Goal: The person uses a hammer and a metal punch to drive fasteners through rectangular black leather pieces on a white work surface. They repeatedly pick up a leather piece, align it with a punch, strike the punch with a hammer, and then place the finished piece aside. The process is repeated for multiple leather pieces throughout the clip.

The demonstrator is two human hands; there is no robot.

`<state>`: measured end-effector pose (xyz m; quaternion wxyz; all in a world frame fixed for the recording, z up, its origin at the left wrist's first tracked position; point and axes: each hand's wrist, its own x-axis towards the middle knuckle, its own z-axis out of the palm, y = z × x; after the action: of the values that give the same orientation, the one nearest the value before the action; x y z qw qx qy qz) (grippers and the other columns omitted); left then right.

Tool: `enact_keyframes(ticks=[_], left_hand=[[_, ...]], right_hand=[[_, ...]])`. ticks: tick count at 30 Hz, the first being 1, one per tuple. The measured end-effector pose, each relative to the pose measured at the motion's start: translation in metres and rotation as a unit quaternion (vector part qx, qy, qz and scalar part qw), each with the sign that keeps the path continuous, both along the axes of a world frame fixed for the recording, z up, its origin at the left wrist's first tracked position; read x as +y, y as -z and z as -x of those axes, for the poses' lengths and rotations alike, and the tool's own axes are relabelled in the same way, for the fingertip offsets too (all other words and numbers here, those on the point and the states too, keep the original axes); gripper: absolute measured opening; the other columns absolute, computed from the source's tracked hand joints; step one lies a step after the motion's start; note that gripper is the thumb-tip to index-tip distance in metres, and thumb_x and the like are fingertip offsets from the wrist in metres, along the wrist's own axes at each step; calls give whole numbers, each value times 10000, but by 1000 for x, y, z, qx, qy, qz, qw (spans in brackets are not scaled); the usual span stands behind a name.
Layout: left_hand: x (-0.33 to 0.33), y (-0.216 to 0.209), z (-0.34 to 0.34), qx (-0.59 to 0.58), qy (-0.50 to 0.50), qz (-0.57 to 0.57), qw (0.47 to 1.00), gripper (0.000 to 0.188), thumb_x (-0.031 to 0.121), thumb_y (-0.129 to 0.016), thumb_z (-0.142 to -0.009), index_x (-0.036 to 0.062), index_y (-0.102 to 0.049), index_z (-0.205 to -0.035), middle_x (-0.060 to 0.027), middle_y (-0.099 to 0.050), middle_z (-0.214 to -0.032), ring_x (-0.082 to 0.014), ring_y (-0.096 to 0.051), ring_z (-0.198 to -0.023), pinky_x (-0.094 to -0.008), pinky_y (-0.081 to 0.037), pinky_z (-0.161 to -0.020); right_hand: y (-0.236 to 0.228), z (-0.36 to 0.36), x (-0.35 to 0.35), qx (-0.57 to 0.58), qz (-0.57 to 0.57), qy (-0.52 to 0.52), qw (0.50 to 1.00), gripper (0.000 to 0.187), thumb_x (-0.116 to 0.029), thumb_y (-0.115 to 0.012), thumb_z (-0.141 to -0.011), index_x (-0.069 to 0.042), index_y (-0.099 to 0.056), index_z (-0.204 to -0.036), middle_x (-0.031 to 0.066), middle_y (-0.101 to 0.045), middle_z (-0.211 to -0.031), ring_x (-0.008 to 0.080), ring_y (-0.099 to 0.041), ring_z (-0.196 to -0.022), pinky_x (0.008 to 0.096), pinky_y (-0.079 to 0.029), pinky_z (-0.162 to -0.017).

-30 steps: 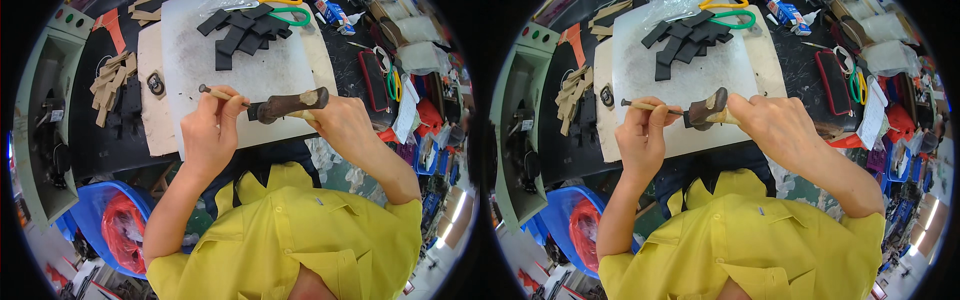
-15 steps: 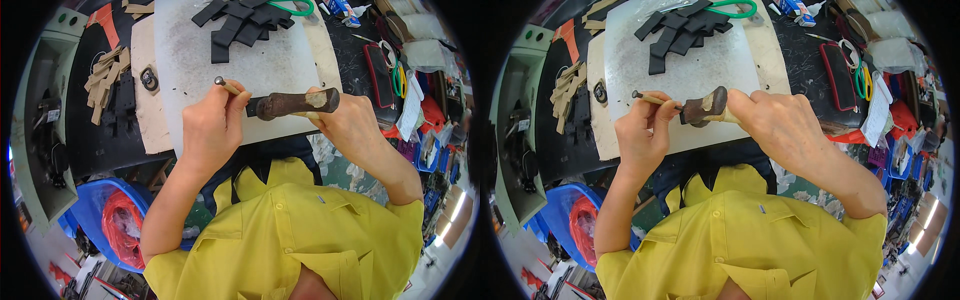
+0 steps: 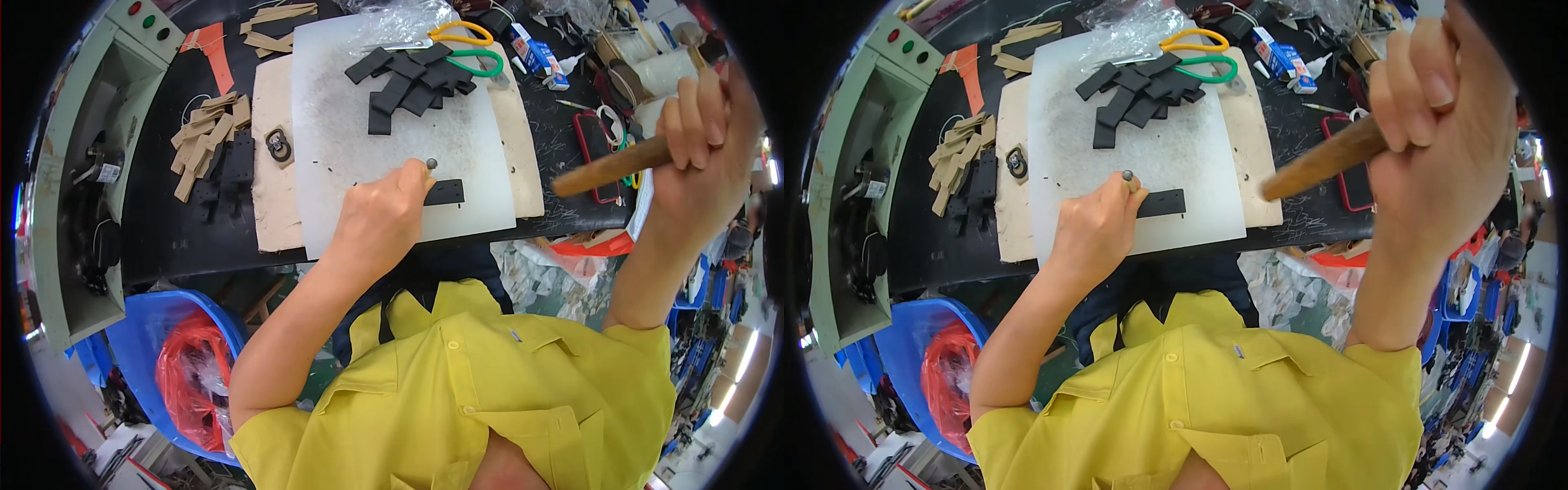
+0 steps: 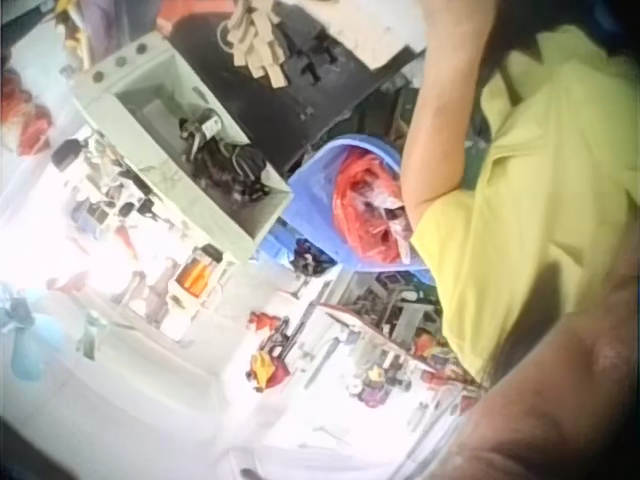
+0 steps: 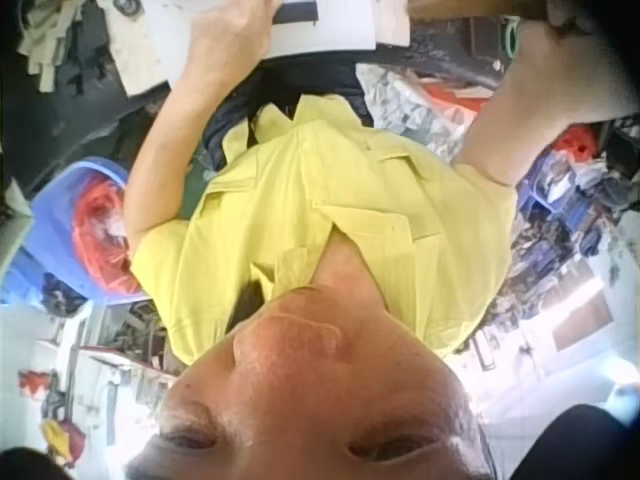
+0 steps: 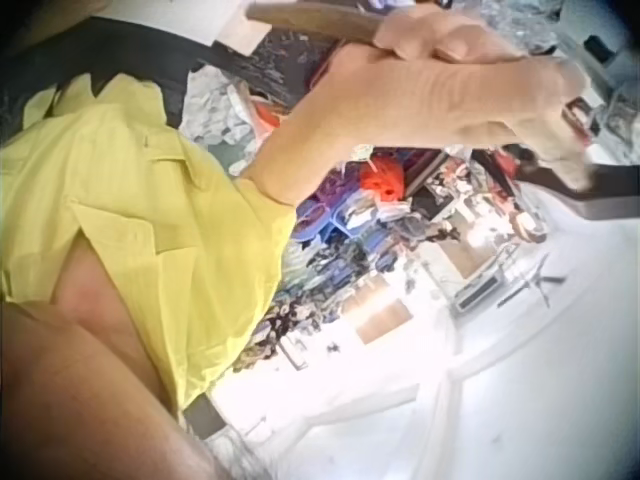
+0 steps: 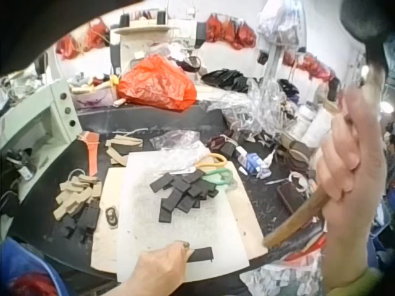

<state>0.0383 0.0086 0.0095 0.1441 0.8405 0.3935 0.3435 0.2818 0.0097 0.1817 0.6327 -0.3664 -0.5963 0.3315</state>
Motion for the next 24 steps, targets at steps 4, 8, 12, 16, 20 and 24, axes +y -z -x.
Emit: enact_keyframes(ticks=[4,8,12,16,20,24], left_hand=[[-1,1,4,56,-11,-7,998,185,83,-668,-910,19,-506,-849,-128,-643,-707,-286,-618,-552,-357,-476,-462],[-4,-2,2,91,-10,-23,995,168,100,-657,-922,13,-518,-884,-121,-598,-668,-264,-601,-529,-347,-469,-454],[-6,-2,3,44,-6,-31,999,143,90,-651,-921,0,-540,-909,-98,-580,-683,-245,-590,-518,-335,-460,-446],[-9,-5,1,37,-20,-22,999,103,67,-632,-921,-6,-561,-904,-88,-612,-732,-237,-594,-524,-337,-463,-450],[-7,-3,8,-11,-47,88,995,80,43,-589,-924,-30,-601,-953,-104,-660,-781,-242,-617,-554,-342,-501,-541],[3,-10,23,-308,-63,358,879,194,54,-591,-914,-45,-649,-1070,-133,-677,-963,-260,-640,-766,-318,-490,-745]], right_hand=[[68,6,10,-651,-89,85,749,156,-211,-637,-925,-77,-569,-968,153,-621,-685,360,-604,-628,423,-468,-548],[103,-46,28,-660,92,276,693,209,-217,-693,-881,-89,-564,-985,189,-671,-770,406,-659,-709,497,-497,-580],[166,-70,16,-569,143,314,746,260,-271,-707,-881,-120,-610,-1069,172,-684,-892,411,-661,-818,521,-495,-667],[179,-29,11,-535,-84,272,795,263,-173,-792,-778,-101,-687,-1008,53,-680,-971,285,-614,-928,413,-463,-820],[165,44,-16,-456,-33,59,888,232,-106,-792,-744,-115,-699,-956,8,-634,-986,242,-574,-953,375,-410,-808],[172,46,-24,-511,-84,55,854,143,-105,-748,-784,-137,-687,-909,-14,-624,-949,238,-567,-939,377,-380,-815]])
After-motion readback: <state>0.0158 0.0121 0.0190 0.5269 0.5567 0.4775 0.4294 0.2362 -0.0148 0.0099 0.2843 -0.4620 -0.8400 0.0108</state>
